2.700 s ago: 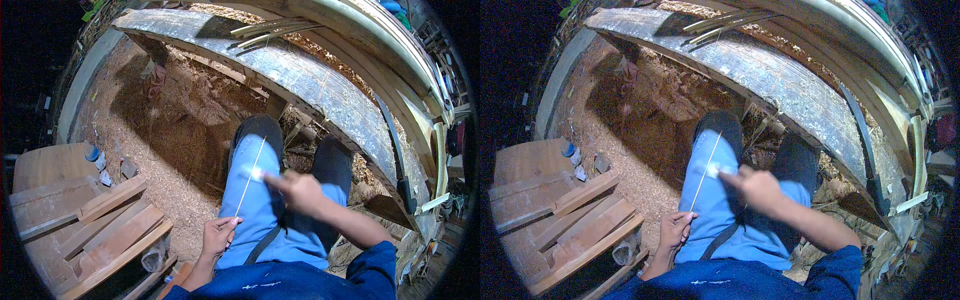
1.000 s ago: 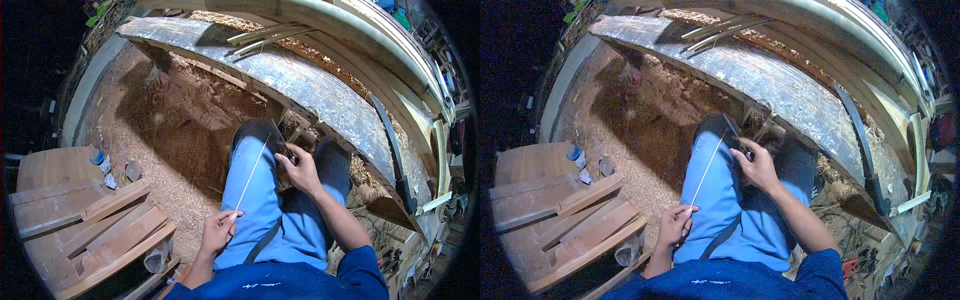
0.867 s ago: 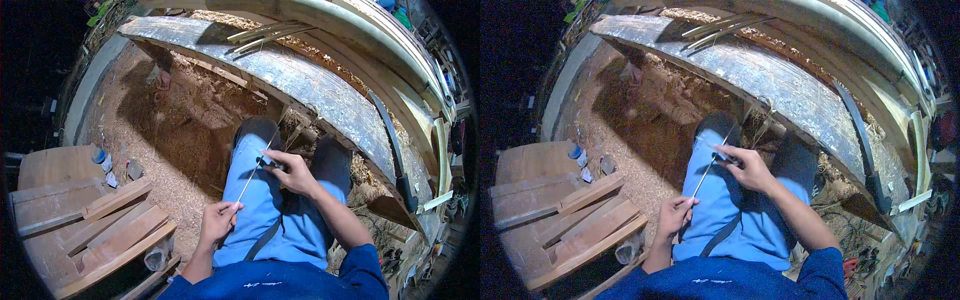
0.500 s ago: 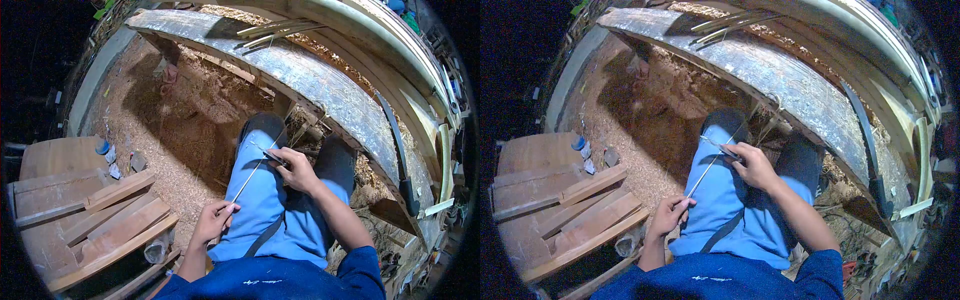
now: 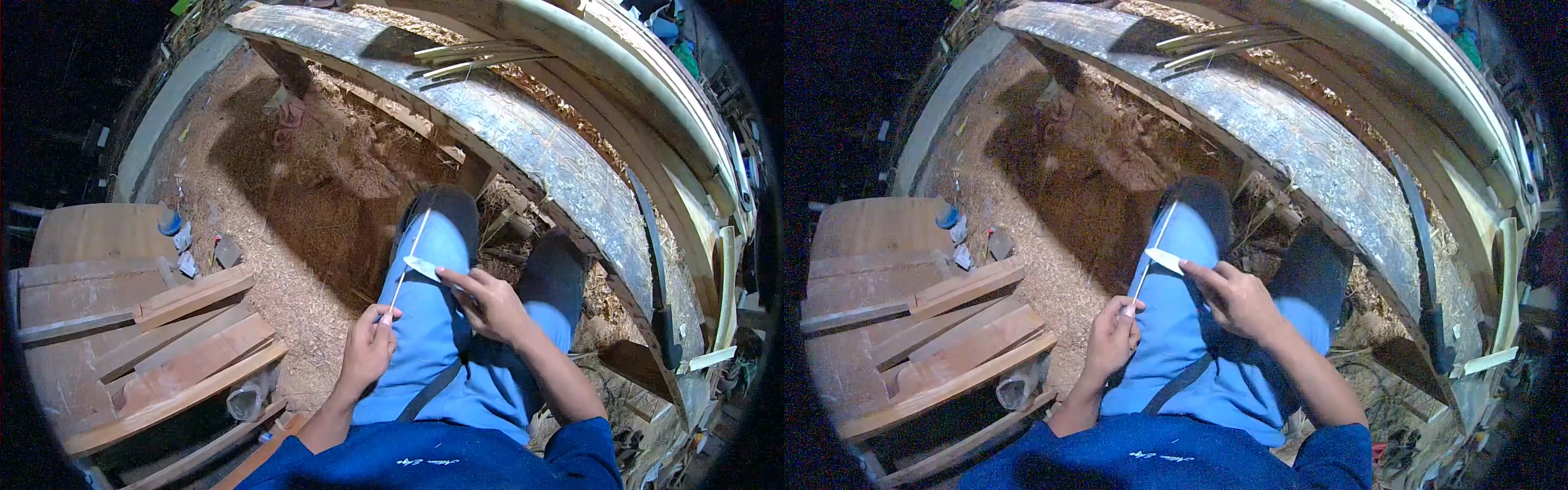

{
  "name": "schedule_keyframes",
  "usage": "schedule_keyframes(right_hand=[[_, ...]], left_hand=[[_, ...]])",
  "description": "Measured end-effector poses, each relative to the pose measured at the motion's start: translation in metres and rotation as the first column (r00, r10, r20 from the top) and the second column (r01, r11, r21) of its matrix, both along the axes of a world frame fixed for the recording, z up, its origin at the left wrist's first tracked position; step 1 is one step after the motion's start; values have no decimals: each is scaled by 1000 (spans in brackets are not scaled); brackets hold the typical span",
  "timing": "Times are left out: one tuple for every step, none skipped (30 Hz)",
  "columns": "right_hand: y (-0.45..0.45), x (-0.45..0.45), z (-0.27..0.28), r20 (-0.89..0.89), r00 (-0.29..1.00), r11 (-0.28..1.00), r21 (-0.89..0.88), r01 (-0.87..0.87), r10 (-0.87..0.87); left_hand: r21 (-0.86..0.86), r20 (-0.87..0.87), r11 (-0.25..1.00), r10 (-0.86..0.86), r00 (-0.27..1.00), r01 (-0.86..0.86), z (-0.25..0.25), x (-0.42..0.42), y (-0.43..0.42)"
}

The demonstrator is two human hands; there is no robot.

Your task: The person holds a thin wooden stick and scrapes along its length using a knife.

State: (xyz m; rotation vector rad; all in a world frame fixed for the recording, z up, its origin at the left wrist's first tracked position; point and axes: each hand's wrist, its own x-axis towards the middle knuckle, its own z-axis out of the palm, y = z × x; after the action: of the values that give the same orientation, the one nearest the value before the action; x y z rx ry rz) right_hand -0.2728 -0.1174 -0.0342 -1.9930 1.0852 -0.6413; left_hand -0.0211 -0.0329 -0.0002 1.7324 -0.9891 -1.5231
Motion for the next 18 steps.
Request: schedule_keyframes(right_hand=[[4,0,1,0,1000,1000,-1,1,-1],[10,0,1,-16,999,999,-14,-29,29],[16,1,1,-31,998,998,-25,-60,59],[23,2,1,-14,997,996,-47,-80,79],[30,2,3,-44,993,993,-42,-109,107],[36,1,5,-75,988,990,-36,-139,136],[41,1,5,-88,985,987,-48,-154,149],[43,0,3,-91,984,986,-47,-157,152],[45,0,0,-109,983,987,-48,-153,147],[46,-1,-1,-125,982,988,-50,-146,139],[43,-3,-1,-131,984,986,-100,-136,123],[42,-3,-1,-132,984,986,-97,-135,122],[40,-2,0,-139,990,994,-97,-51,37],[39,-1,0,-147,988,994,-100,33,-47],[44,-2,-1,-171,985,995,-100,-25,7],[49,0,-2,-235,966,981,-135,-140,105],[55,1,-2,-233,967,984,-122,-131,100],[58,3,0,-230,969,987,-108,-121,93]], left_hand=[[-1,0,1000,-1,1000,1,5,-3,-3],[8,18,1000,-2,1000,2,10,-8,-6],[17,36,1000,-3,999,3,12,-11,-9],[19,38,1000,-1,999,1,10,-13,-11],[10,57,1000,-23,998,23,6,-14,-12],[2,74,999,-43,996,43,1,-15,-11],[-2,123,999,-48,991,49,-5,-16,-11],[-1,120,999,-45,992,45,-7,-18,-9],[-9,117,999,-32,993,33,-7,-20,-9],[-17,116,1000,-22,993,24,-6,-22,-9],[-14,114,1000,-26,993,27,-6,-24,-9],[-21,109,1000,-10,994,12,-5,-27,-9],[-31,105,1000,8,994,-4,-5,-28,-9],[-31,104,999,9,995,-6,-6,-29,-8],[-79,141,997,16,990,-5,-8,-31,-7],[-125,179,992,23,984,0,-9,-32,-6],[-122,177,993,19,984,3,-9,-31,-6],[-108,179,994,13,984,6,-8,-31,-6]])
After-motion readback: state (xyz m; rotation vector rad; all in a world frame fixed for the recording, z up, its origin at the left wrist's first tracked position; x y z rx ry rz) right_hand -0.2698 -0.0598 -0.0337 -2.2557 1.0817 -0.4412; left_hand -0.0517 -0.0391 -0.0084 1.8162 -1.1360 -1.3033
